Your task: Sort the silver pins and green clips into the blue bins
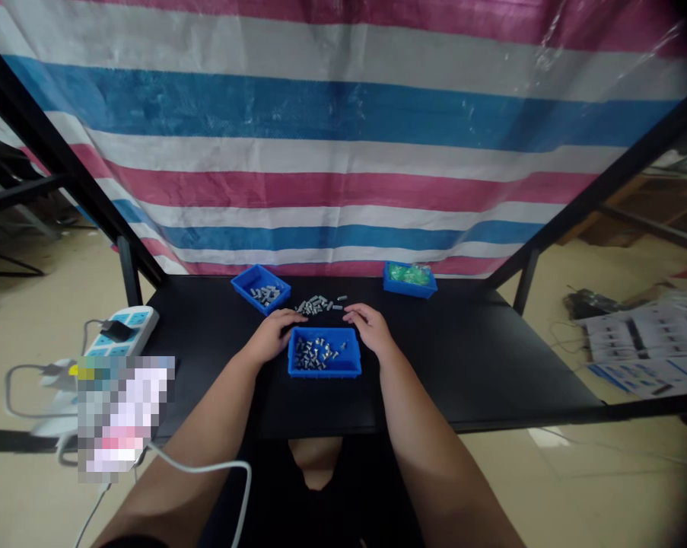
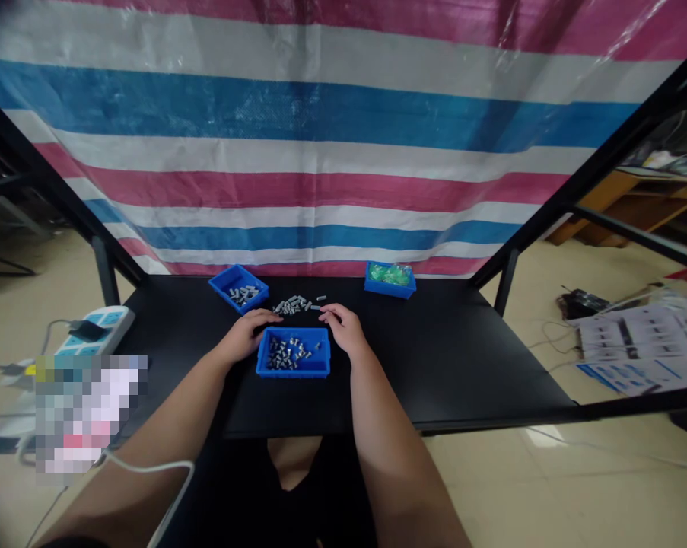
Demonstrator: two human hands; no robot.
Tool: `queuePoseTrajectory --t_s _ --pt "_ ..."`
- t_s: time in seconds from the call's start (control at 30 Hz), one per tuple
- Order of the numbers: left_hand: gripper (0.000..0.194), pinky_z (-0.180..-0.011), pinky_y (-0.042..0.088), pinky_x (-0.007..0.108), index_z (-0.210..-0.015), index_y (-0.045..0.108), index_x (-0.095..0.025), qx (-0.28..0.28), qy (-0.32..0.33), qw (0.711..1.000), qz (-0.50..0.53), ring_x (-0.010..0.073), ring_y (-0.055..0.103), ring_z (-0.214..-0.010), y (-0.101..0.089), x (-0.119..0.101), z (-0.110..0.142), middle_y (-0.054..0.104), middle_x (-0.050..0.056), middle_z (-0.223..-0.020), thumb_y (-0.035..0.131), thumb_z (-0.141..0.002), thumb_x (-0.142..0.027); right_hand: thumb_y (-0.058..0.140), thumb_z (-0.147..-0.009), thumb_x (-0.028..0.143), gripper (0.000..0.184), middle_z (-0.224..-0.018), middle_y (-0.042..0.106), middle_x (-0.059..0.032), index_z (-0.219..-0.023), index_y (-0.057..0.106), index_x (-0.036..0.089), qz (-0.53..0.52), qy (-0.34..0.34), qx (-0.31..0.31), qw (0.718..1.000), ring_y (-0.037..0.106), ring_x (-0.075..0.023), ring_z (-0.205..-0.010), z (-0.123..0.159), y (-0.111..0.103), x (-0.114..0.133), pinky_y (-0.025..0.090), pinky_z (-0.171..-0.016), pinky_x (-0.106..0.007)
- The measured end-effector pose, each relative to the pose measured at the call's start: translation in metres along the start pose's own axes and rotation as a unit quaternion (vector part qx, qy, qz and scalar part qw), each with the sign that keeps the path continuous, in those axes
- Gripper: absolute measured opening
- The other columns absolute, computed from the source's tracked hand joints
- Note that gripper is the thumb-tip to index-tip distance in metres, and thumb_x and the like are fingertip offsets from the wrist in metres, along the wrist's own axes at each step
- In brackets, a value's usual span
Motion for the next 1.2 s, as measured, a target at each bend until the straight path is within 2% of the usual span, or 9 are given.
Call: queuePoseTrajectory --t_s 0.17,0.37,0.5,0.6,0.7,0.83,0.93,1.1,1.2 --pt "0.032 -0.096 0.049 0.040 -0.115 0.073 -0.026 0.024 0.003 0.997 -0.077 0.0218 0.062 -0.100 0.002 -0.003 0.002 0.069 0.009 -0.109 0.051 -0.094 -0.020 0.055 -0.088 0.031 0.021 -0.081 0.073 -0.0030 -0.098 0.070 0.020 0.032 0.002 -0.019 0.999 0.068 -0.0181 -0.077 -0.002 -0.002 -0.005 0.054 -0.078 -0.034" --pt "0.034 -0.087 0.053 0.033 -0.102 0.075 -0.023 -0.007 -0.079 0.992 -0.094 0.0192 0.064 -0.090 -0.007 0.007 0.011 0.064 0.008 -0.101 0.043 -0.094 -0.016 0.054 -0.088 0.031 0.021 -0.079 0.071 -0.0023 -0.096 0.070 0.020 0.030 -0.004 -0.030 0.999 0.067 -0.0173 -0.074 -0.001 -0.003 -0.005 0.053 -0.075 -0.032" --pt "0.029 -0.088 0.053 0.034 -0.101 0.074 -0.023 0.012 -0.094 0.991 -0.099 0.0199 0.065 -0.089 -0.008 0.007 0.016 0.064 0.007 -0.100 0.047 -0.091 -0.019 0.053 -0.090 0.030 0.021 -0.079 0.070 -0.0018 -0.096 0.070 0.021 0.065 -0.010 -0.032 0.997 0.066 -0.0173 -0.074 0.000 -0.003 -0.004 0.053 -0.075 -0.032" --pt "0.023 -0.086 0.054 0.034 -0.102 0.074 -0.023 0.021 -0.097 0.992 -0.084 0.0205 0.066 -0.086 -0.008 0.005 0.019 0.066 0.008 -0.100 0.054 -0.090 -0.025 0.054 -0.087 0.025 0.023 -0.093 0.068 -0.0042 -0.102 0.070 0.022 0.125 -0.043 -0.050 0.990 0.065 -0.0177 -0.079 0.000 -0.002 0.001 0.053 -0.077 -0.032" --pt "0.019 -0.076 0.054 0.033 -0.099 0.073 -0.023 0.007 -0.110 0.992 -0.064 0.0188 0.064 -0.078 -0.010 0.006 0.020 0.067 0.007 -0.098 0.059 -0.088 -0.028 0.054 -0.084 0.016 0.036 -0.116 0.063 -0.0071 -0.115 0.069 0.025 0.194 -0.084 -0.059 0.976 0.063 -0.0210 -0.099 0.000 0.001 0.009 0.052 -0.091 -0.037" --pt "0.016 -0.073 0.053 0.031 -0.093 0.072 -0.024 0.000 -0.104 0.993 -0.049 0.0181 0.064 -0.076 -0.012 0.003 0.018 0.070 0.005 -0.094 0.057 -0.090 -0.027 0.048 -0.086 0.009 0.047 -0.136 0.058 -0.0024 -0.122 0.067 0.032 0.259 -0.114 -0.012 0.959 0.054 -0.0230 -0.123 0.000 0.010 0.013 0.042 -0.107 -0.044" --pt "0.016 -0.075 0.053 0.031 -0.093 0.070 -0.023 -0.066 -0.093 0.993 -0.033 0.0194 0.066 -0.082 -0.024 -0.002 0.017 0.072 0.006 -0.095 0.057 -0.092 -0.031 0.045 -0.087 0.005 0.049 -0.142 0.057 0.0006 -0.120 0.069 0.034 0.281 -0.106 0.029 0.954 0.054 -0.0232 -0.125 0.000 0.015 0.010 0.043 -0.104 -0.046" --pt "0.017 -0.090 0.051 0.037 -0.095 0.069 -0.022 -0.275 -0.102 0.952 -0.094 0.0225 0.066 -0.097 -0.060 0.001 0.024 0.073 0.007 -0.103 0.057 -0.093 -0.034 0.050 -0.082 0.002 0.050 -0.135 0.063 0.0002 -0.113 0.073 0.034 0.286 -0.105 0.034 0.952 0.055 -0.0246 -0.122 0.000 0.016 0.003 0.043 -0.101 -0.046" --pt "0.015 -0.093 0.047 0.041 -0.094 0.071 -0.022 -0.318 -0.124 0.926 -0.164 0.0241 0.065 -0.095 -0.069 0.007 0.027 0.075 0.006 -0.100 0.060 -0.091 -0.033 0.051 -0.081 0.002 0.048 -0.124 0.068 -0.0004 -0.109 0.075 0.033 0.267 -0.110 0.014 0.957 0.058 -0.0229 -0.113 -0.002 0.015 0.001 0.046 -0.097 -0.042"
Point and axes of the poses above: each hand's wrist, its own z-axis away from the middle knuckle, its own y-axis out of the palm, x = y × z, the point moved 6 cm from there along -z, towards the middle knuckle
